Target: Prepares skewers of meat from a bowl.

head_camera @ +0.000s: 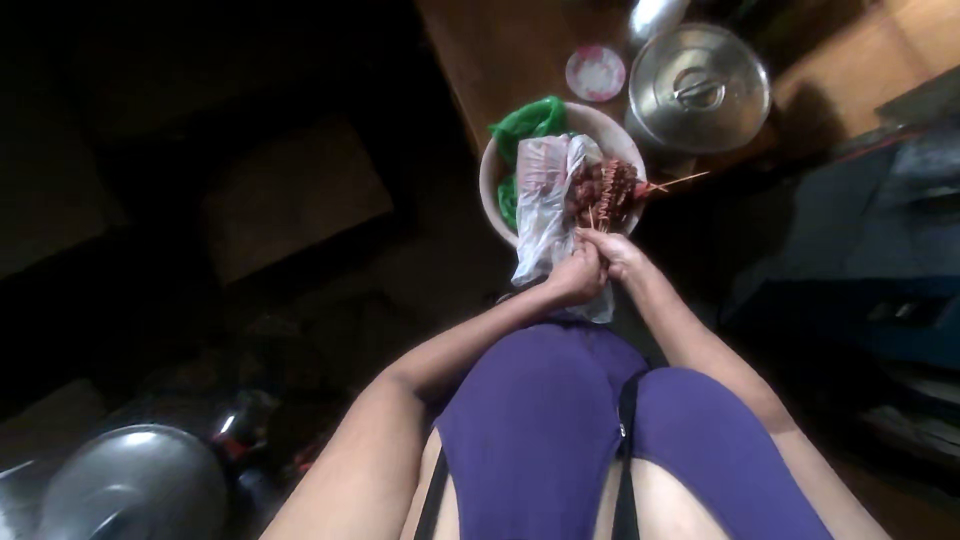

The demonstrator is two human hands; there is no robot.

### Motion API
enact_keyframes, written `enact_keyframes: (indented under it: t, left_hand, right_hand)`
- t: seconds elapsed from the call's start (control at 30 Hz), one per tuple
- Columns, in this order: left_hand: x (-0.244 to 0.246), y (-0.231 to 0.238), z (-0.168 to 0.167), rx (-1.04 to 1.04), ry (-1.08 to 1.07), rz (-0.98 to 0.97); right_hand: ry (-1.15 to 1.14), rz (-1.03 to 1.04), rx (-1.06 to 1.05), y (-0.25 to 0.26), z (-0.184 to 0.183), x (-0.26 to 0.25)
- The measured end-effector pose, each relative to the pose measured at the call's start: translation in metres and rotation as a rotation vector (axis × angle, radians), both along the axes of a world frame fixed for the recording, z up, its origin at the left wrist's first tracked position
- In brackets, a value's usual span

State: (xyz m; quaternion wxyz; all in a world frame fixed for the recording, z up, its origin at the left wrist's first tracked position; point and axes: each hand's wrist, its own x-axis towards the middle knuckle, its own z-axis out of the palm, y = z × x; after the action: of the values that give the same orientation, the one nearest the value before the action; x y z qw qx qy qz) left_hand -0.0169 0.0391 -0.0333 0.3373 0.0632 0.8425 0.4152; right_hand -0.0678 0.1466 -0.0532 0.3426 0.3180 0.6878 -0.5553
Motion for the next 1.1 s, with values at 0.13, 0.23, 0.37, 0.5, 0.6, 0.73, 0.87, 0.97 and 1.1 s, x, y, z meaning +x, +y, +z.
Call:
enact_keyframes:
  t: [0.13,0.23,0.37,0.5,0.6,0.73,0.87,0.97,1.1]
  left_hand:
    - [0.006,-0.038,0.012,0.273,0.147,-0.094]
    - [0.013,-0.059,-0.001,0.194,0.236,-0.071]
    - [0.010,-0.050,-0.047,0.010,0.344,-0.017]
    - [-0.023,-0.041,-0.047,0.152,0.234,0.216]
    - [-0.046,-0.033,-0.040,0.345,0.170,0.133]
    - [-0.082,-0.044,-0.028,0.186,0.209,0.233]
    - [-0.131,-0.089,-0.022,0.241,0.095,0.586]
    - [-0.158,-0.101,-0.022,0.415,0.088,0.855]
    - [-0.168,-0.091,-0.010,0.682,0.117,1.012]
  right_hand:
    - [-0.014,0.045,0.031,0.009,0.010,-0.006]
    - [-0.033,0.008,-0.032,0.018,0.015,-0.012]
    - [0.031,0.036,-0.094,0.031,0.044,-0.012]
    - [0.084,0.056,-0.152,0.040,0.084,0.004]
    - [0.145,0.032,-0.197,0.038,0.098,0.013]
    - [0.181,0.087,-0.205,0.052,0.123,0.021]
    - [0.217,0.202,-0.101,0.098,0.150,0.049]
    - [0.192,0.247,0.014,0.127,0.152,0.073]
    - [0.133,0.210,0.075,0.154,0.134,0.101]
